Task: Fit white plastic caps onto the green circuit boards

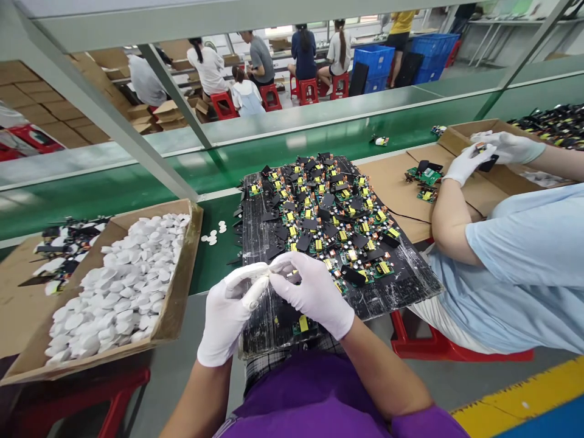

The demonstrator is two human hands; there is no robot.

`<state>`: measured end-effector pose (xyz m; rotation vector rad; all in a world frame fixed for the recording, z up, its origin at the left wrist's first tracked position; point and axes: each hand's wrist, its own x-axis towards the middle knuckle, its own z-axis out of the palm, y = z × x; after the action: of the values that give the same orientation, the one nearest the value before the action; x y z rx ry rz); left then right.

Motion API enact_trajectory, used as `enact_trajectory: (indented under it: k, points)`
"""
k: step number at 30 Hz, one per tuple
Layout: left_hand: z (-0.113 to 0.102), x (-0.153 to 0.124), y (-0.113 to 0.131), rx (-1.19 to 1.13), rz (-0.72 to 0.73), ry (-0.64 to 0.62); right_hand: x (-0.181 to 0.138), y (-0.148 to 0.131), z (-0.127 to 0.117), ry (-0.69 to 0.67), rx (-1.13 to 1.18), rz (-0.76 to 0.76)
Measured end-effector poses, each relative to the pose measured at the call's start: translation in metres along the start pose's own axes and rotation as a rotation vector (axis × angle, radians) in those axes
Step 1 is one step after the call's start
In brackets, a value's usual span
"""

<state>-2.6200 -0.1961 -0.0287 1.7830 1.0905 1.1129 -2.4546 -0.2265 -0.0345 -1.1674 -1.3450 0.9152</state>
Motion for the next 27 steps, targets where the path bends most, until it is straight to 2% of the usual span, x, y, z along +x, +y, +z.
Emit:
enact_trajectory:
  k: [3,5,8,10,12,15,18,20,23,25,27]
  points:
    - [-0.005,0.001,0.001,0.095,0.062,-0.021,0.002,-0.004,-0.006,-0.107,0.019,0.063]
    - [-0.008,0.002,0.001,0.176,0.125,-0.032,0.001,-0.007,-0.008,-0.126,-0.048,0.024]
    - [-0.01,0.004,0.002,0.292,0.254,-0.053,0.0,-0.006,-0.006,-0.075,-0.228,-0.106]
    - [-0.009,0.004,0.004,0.328,0.3,-0.065,-0.001,-0.002,0.0,0.031,-0.357,-0.205]
    - [-0.006,0.005,0.005,0.309,0.245,-0.054,-0.002,0.004,0.008,0.169,-0.453,-0.292]
    - [-0.004,0.008,0.008,0.171,0.0,-0.019,-0.001,0.013,0.017,0.275,-0.501,-0.371]
    - [-0.003,0.011,0.01,0.121,-0.134,-0.031,0.0,0.017,0.02,0.243,-0.549,-0.41]
    - [-0.003,0.012,0.012,0.169,-0.12,-0.043,0.002,0.017,0.02,0.198,-0.643,-0.399]
    - [-0.007,0.012,0.013,0.231,-0.08,-0.074,0.005,0.015,0.017,0.063,-0.851,-0.331]
    - [-0.012,0.011,0.013,0.25,-0.049,-0.159,0.007,0.013,0.015,-0.026,-0.941,-0.295]
    - [-0.016,0.009,0.015,0.225,-0.018,-0.26,0.009,0.011,0.013,-0.051,-0.907,-0.269]
